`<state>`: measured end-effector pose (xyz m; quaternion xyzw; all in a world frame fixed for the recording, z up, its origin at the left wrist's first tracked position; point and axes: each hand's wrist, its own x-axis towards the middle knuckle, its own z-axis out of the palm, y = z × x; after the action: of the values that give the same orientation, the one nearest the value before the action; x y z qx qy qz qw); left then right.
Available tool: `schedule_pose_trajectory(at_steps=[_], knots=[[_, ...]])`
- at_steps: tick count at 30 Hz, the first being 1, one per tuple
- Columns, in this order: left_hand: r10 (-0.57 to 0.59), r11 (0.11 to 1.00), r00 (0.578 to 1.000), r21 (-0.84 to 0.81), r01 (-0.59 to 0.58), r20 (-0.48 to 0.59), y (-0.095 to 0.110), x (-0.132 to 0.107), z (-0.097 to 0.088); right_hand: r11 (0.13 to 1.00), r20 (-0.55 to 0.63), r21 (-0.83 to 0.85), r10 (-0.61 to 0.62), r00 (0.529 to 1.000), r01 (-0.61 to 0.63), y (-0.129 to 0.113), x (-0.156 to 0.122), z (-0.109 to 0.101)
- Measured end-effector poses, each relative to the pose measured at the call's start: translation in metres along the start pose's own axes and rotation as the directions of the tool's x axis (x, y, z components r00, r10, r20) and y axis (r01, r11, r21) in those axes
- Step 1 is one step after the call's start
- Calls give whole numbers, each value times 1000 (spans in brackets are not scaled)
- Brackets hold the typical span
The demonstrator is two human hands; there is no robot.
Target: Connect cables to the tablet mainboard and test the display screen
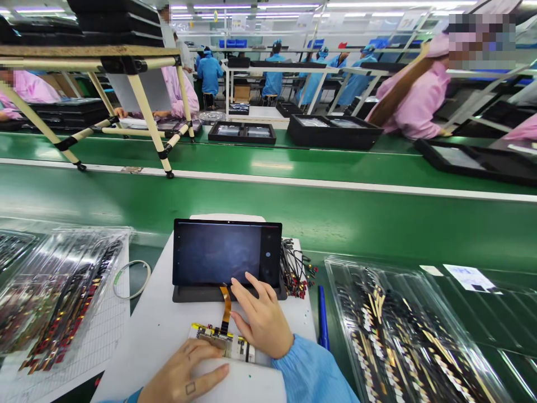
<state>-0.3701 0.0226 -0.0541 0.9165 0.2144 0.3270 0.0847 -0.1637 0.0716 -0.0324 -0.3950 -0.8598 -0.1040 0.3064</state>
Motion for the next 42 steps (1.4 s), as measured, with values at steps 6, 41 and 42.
schedule_pose_trajectory(at_steps=[6, 41, 42], knots=[[-1, 1000, 1000, 17, 1, -28, -1, 0, 1, 1000, 2, -13, -1, 1000, 1, -2, 3, -2], [-8, 1000, 999, 2, 8, -50, 0, -4, 8, 968, -40, -191, 156, 987, -161, 16, -33, -12], [-8, 1000, 999, -6, 7, -52, 0, -4, 7, 969, -55, -173, 169, 984, -176, 16, -36, -12]])
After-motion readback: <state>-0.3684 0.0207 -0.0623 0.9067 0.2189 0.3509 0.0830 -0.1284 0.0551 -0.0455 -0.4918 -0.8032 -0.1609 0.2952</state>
